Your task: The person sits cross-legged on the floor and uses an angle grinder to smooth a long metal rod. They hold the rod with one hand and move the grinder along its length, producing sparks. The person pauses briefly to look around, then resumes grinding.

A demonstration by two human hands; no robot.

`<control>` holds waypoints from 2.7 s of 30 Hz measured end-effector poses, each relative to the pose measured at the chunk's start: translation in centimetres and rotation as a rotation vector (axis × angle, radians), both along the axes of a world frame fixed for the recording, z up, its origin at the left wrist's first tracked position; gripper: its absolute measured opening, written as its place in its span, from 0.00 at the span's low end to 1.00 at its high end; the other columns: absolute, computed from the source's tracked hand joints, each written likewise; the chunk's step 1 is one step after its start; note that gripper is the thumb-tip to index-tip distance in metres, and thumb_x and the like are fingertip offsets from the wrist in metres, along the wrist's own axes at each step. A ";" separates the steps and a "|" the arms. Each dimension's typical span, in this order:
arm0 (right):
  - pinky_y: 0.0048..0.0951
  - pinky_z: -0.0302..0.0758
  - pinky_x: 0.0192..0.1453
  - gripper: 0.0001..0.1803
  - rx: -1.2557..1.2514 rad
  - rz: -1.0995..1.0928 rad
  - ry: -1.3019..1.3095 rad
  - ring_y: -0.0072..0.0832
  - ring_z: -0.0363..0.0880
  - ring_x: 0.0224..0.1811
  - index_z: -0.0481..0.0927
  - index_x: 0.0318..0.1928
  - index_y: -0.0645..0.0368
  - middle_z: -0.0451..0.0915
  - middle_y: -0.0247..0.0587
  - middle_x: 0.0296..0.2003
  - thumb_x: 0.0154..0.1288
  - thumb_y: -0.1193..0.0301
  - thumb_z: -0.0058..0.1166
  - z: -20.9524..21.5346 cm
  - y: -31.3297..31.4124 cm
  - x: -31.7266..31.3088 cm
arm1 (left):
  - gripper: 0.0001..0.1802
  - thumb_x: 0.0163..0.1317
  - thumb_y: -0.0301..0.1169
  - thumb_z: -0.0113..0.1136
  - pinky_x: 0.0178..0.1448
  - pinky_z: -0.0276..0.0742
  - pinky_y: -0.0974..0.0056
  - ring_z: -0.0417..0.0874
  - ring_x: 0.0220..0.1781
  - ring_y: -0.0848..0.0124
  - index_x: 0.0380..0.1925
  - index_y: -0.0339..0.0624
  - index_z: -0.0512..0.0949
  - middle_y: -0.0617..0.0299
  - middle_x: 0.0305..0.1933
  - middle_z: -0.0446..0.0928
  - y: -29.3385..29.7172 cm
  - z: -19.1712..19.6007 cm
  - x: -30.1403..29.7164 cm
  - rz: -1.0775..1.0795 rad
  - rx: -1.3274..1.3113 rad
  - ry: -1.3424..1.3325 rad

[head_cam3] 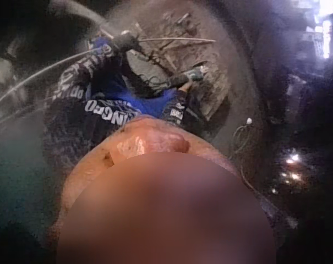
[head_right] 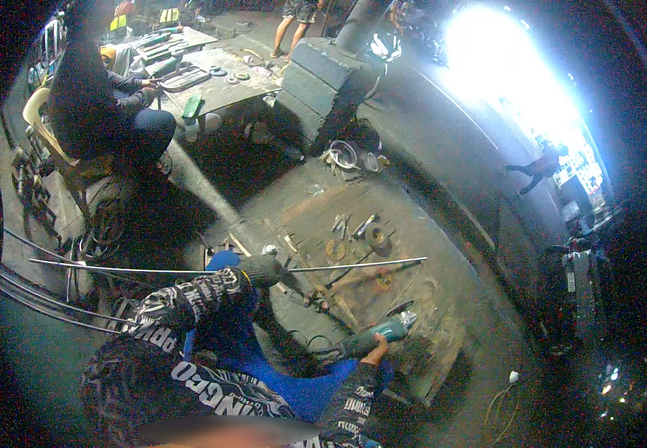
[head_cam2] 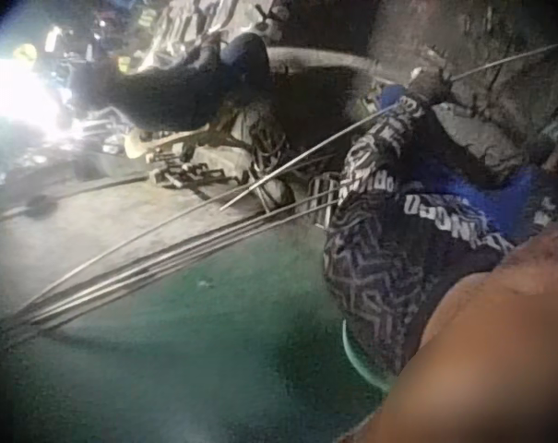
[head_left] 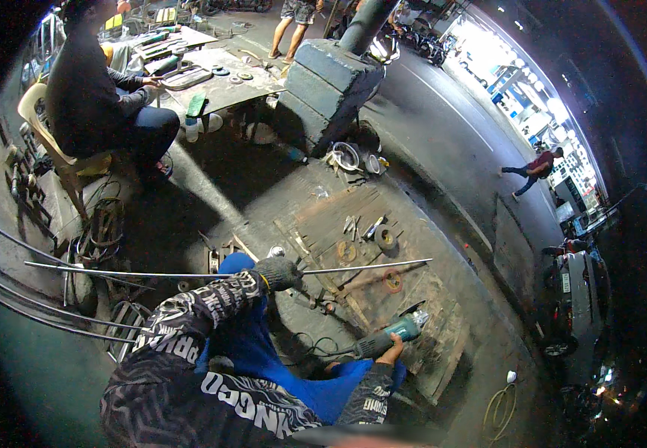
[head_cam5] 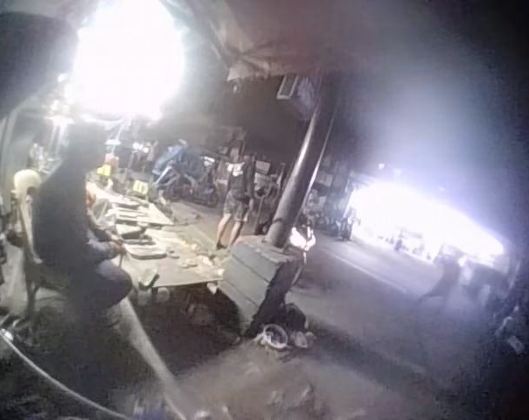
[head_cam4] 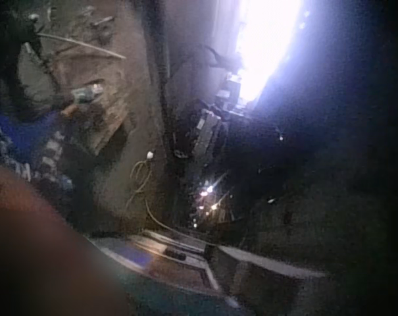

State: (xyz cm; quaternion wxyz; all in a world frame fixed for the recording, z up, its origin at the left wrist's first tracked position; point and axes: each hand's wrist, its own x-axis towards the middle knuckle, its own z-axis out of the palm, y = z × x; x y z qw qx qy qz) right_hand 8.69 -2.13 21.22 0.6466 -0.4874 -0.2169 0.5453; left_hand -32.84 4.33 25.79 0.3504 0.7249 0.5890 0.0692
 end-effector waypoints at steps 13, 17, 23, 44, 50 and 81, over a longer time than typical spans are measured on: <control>0.45 0.72 0.63 0.24 -0.193 0.008 -0.077 0.40 0.78 0.52 0.83 0.46 0.60 0.81 0.42 0.49 0.58 0.53 0.59 -9.0 -6.5 6.4 | 0.06 0.58 0.39 0.65 0.33 0.81 0.56 0.86 0.30 0.61 0.32 0.54 0.85 0.62 0.29 0.83 -10.2 -13.6 2.3 0.082 0.625 0.004; 0.45 0.71 0.64 0.24 -0.051 -0.186 -0.351 0.38 0.79 0.53 0.84 0.47 0.60 0.81 0.43 0.50 0.60 0.54 0.57 -9.6 -6.8 7.0 | 0.11 0.53 0.46 0.65 0.35 0.82 0.52 0.86 0.30 0.58 0.32 0.59 0.88 0.65 0.26 0.83 -13.5 -10.5 4.3 0.309 0.364 0.121; 0.46 0.71 0.64 0.24 -0.065 -0.090 -0.292 0.39 0.79 0.53 0.84 0.47 0.61 0.81 0.44 0.51 0.61 0.54 0.56 -10.7 -3.7 10.5 | 0.13 0.51 0.50 0.65 0.38 0.83 0.50 0.87 0.31 0.57 0.33 0.61 0.88 0.65 0.28 0.85 -14.2 -7.6 6.0 0.362 0.309 0.092; 0.36 0.76 0.52 0.19 -0.052 0.068 -0.164 0.35 0.80 0.39 0.84 0.41 0.60 0.83 0.39 0.38 0.52 0.61 0.63 -16.7 1.6 2.6 | 0.19 0.61 0.45 0.60 0.42 0.82 0.47 0.86 0.43 0.47 0.44 0.43 0.84 0.46 0.40 0.82 -7.8 -4.6 0.7 0.151 0.097 0.393; 0.36 0.78 0.50 0.14 0.018 0.225 0.166 0.32 0.82 0.40 0.83 0.38 0.58 0.82 0.39 0.34 0.55 0.63 0.63 -12.4 5.8 4.3 | 0.24 0.65 0.45 0.58 0.44 0.81 0.50 0.84 0.48 0.45 0.50 0.36 0.82 0.40 0.50 0.81 -5.0 -8.7 6.5 0.183 0.062 0.240; 0.34 0.71 0.65 0.15 0.274 0.064 -0.160 0.32 0.82 0.52 0.84 0.39 0.61 0.86 0.43 0.42 0.71 0.63 0.50 -7.4 6.1 33.2 | 0.20 0.71 0.37 0.52 0.44 0.73 0.62 0.75 0.36 0.69 0.54 0.33 0.79 0.58 0.39 0.82 -11.8 -18.1 59.3 -0.224 -0.205 -0.144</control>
